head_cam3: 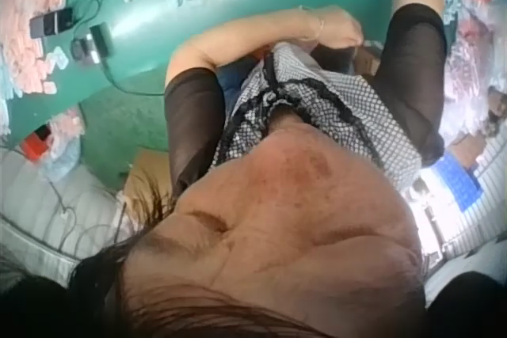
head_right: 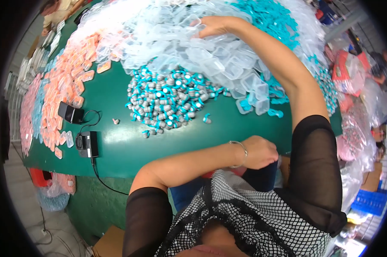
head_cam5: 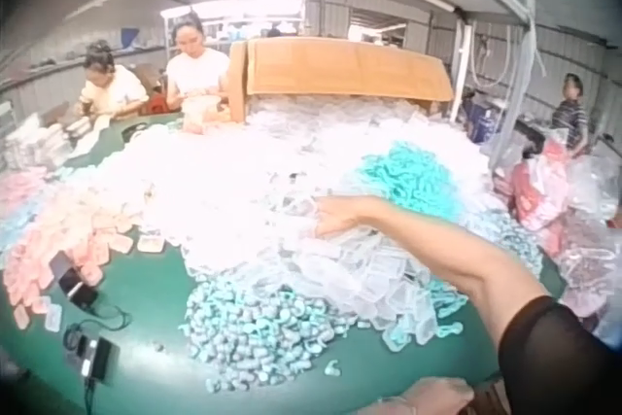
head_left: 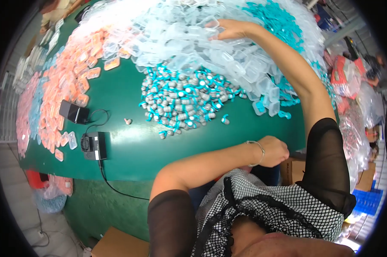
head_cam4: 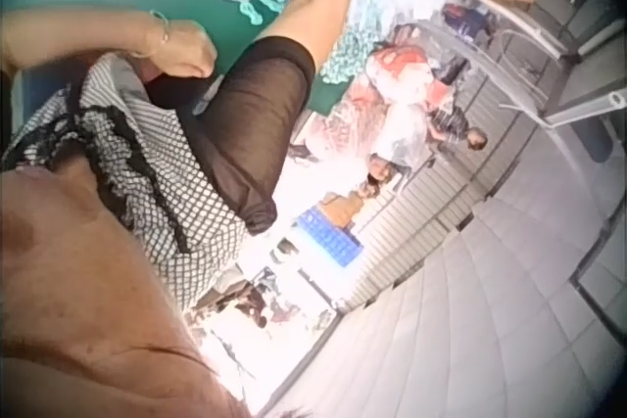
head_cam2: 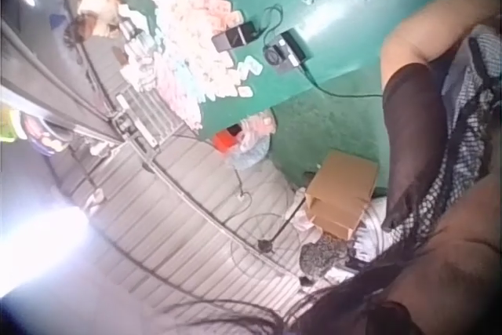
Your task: The recorder sorts and places small teal parts into plastic compartments of a container.
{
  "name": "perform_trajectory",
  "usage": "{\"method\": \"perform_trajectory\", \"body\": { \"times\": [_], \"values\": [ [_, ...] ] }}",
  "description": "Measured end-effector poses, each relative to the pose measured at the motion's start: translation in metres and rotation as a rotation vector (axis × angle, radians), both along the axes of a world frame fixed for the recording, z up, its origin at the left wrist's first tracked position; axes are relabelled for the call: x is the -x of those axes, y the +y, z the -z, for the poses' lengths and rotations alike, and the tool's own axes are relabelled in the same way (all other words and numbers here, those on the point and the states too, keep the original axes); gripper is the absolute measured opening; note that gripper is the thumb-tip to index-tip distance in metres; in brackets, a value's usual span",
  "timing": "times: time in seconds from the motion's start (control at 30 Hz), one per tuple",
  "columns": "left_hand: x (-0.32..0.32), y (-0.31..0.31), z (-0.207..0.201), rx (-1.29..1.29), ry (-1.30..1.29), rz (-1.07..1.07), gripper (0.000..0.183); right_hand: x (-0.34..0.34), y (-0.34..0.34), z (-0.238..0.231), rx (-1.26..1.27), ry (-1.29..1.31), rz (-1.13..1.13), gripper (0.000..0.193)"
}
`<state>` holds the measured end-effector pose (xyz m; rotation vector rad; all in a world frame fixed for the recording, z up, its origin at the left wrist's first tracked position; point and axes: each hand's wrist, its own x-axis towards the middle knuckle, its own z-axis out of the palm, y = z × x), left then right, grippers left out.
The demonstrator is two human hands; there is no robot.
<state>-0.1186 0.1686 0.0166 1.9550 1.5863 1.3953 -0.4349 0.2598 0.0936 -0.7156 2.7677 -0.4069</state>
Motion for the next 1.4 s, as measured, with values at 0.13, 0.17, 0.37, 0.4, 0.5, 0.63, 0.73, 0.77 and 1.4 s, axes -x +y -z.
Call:
{"method": "perform_trajectory", "body": {
  "times": [0.13, 0.17, 0.37, 0.4, 0.5, 0.63, 0.73, 0.77, 1.4],
  "values": [
    [0.005, -0.005, -0.002, 0.041, 0.012, -0.080, 0.011, -0.037, -0.015, -0.017, 0.047, -0.051, 0.045, 0.068],
    [0.005, -0.006, -0.004, 0.032, 0.014, -0.086, 0.011, -0.046, -0.018, -0.020, 0.034, -0.034, 0.078, 0.066],
    [0.008, -0.003, -0.006, -0.057, 0.047, -0.039, 0.006, -0.063, 0.013, -0.007, 0.124, 0.055, 0.110, 0.060],
    [0.009, -0.003, -0.009, -0.036, 0.075, -0.028, 0.006, -0.068, 0.014, -0.009, 0.145, 0.059, 0.083, 0.058],
    [0.007, -0.011, -0.010, -0.046, 0.077, -0.048, 0.007, -0.088, 0.006, -0.006, 0.193, 0.154, 0.059, 0.057],
    [0.006, -0.011, -0.014, -0.047, 0.070, -0.081, 0.008, -0.101, 0.018, 0.000, 0.213, 0.278, 0.116, 0.049],
    [0.002, -0.022, -0.020, -0.010, 0.075, -0.130, 0.008, -0.114, 0.020, 0.003, 0.211, 0.483, 0.062, 0.039],
    [0.000, -0.028, -0.021, 0.016, 0.129, -0.186, 0.007, -0.119, 0.019, 0.004, 0.313, 0.580, 0.084, 0.033],
    [-0.022, -0.109, -0.015, 0.141, 0.517, -1.265, 0.024, -0.386, 0.027, 0.049, 0.917, 0.488, 0.618, 0.034]
  ]
}}
